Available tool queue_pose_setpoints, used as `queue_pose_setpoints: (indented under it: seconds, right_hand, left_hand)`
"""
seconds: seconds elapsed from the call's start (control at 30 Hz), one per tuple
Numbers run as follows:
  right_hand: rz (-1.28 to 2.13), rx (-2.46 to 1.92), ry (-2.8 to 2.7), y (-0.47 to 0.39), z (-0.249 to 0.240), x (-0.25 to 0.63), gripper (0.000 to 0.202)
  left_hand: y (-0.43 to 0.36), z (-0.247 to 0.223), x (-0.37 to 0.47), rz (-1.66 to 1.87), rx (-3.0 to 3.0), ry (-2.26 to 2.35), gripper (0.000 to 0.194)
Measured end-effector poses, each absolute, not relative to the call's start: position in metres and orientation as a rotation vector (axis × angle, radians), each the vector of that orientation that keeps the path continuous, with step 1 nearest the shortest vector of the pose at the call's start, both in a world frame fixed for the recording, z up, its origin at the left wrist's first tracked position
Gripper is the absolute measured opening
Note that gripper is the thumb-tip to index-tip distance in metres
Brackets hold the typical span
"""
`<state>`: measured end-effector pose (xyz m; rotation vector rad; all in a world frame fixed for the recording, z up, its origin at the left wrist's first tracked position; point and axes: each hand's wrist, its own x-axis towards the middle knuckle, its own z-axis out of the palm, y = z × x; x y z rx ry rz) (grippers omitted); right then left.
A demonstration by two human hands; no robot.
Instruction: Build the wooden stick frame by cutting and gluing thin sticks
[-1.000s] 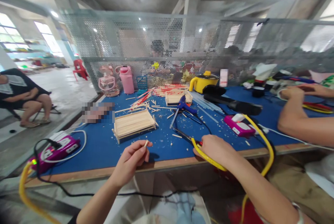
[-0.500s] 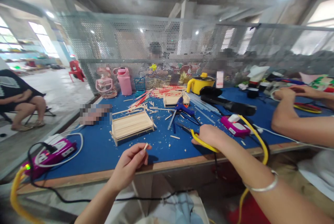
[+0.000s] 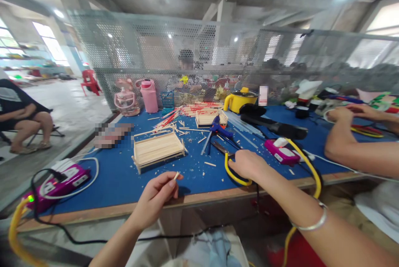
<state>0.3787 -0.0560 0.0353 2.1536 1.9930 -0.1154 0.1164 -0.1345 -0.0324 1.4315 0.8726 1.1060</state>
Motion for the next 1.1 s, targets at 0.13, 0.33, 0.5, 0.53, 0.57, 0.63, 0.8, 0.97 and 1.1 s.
queue_pose_setpoints:
  seconds: [0.13,0.33,0.5,0.53,0.57,0.63,0.8,0.97,1.1]
  right_hand:
    - [-0.084,2.17,2.0,-0.059,0.036,0.377,0.046]
    - [-0.05,2.215,1.957,-0.071,0.04,0.385,0.047]
    - [-0.013,2.237,1.93,-0.047,0.033,0.379,0.046]
    - [-0.006,2.231,1.938,-0.038,0.033,0.376,0.047]
    - [0.0,2.22,1.95,-0.029,0.036,0.372,0.047]
    - [0.004,2.182,1.975,-0.013,0.045,0.364,0.047]
    - [0.078,2.042,2.137,-0.023,0.078,0.33,0.04]
    - [-1.078,1.091,2.921,-0.069,0.084,0.273,0.026]
    - [-1.589,0.901,2.873,-0.076,0.075,0.241,0.024]
  left_hand:
    - [-0.134,-0.033,0.116,1.107,1.425,0.882,0.034]
    - [-0.134,-0.033,0.116,1.11,1.399,0.861,0.034]
    - [-0.133,-0.034,0.119,1.138,1.339,0.871,0.035]
    - [-0.133,-0.034,0.12,1.142,1.314,0.874,0.034]
    - [-0.133,-0.035,0.12,1.146,1.298,0.877,0.034]
    - [-0.134,-0.035,0.121,1.167,1.29,0.885,0.031]
    - [-0.144,-0.025,0.123,1.318,1.208,0.832,0.022]
    - [-0.15,-0.007,0.114,1.689,0.97,0.874,0.021]
    - [-0.144,-0.001,0.1,1.781,0.864,1.032,0.027]
